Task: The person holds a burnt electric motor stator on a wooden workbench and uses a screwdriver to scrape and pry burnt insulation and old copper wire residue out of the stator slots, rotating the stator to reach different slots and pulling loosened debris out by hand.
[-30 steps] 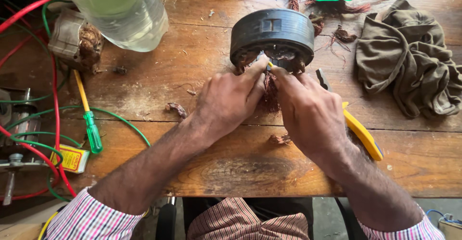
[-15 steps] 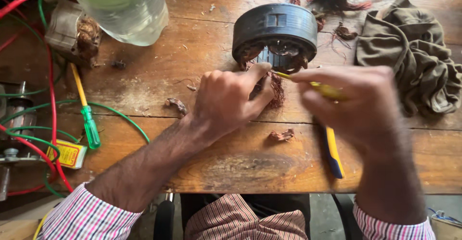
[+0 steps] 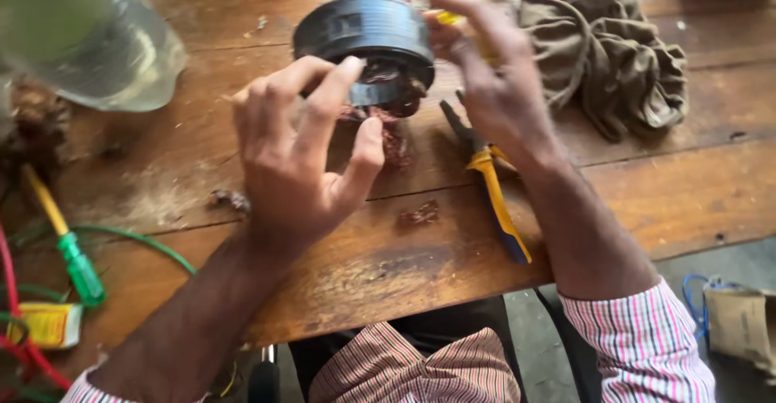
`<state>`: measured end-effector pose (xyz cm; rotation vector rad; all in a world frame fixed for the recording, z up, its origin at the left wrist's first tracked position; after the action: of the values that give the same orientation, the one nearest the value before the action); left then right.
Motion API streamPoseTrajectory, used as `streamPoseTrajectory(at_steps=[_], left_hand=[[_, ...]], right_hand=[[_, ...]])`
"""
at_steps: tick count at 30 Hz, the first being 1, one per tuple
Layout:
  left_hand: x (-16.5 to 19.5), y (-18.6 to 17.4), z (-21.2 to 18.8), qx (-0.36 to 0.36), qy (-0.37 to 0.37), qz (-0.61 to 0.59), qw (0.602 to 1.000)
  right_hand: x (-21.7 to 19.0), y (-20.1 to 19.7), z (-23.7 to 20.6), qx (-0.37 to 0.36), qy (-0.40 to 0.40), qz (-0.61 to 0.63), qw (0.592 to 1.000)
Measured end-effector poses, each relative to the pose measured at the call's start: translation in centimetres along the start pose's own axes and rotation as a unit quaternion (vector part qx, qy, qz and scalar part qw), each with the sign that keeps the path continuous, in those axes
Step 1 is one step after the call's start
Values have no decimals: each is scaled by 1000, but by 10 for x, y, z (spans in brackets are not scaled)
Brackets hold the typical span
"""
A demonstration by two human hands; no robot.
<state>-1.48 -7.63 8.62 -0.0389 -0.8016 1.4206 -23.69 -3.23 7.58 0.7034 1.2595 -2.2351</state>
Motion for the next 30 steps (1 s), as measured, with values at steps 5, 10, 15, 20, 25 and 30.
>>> streamPoseTrajectory(at_steps=[5, 10, 15, 20, 25, 30], left_hand=[[-7, -3, 0, -24, -33, 2, 999], [-20, 0, 3, -47, -55, 39, 997], [-32, -1, 0, -48, -93, -2, 994], [-52, -1, 4, -71, -64, -48, 994], [-61, -5, 4, -103, -23, -55, 993], [-52, 1, -2, -99, 2, 35, 994]], right_hand=[[5, 4, -6, -62, 59, 51, 995], [-9, 1, -10, -186, 25, 158, 969], [-23, -12, -15, -344, 37, 146, 927], [-24, -14, -15, -324, 119, 94, 934], [-33, -14, -9, -182, -91, -122, 971], [-28, -20, -12, -149, -27, -162, 975]])
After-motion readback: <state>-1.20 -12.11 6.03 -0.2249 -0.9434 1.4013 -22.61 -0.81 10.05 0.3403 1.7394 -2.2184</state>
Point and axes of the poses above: each hand's wrist, its own z-axis towards the middle knuckle, its own y-axis out of the palm, x = y × z, the point moved 4 cm from there along z, towards the middle knuckle, and after that the axes turned 15 degrees about -z, right-handed, at the moved point
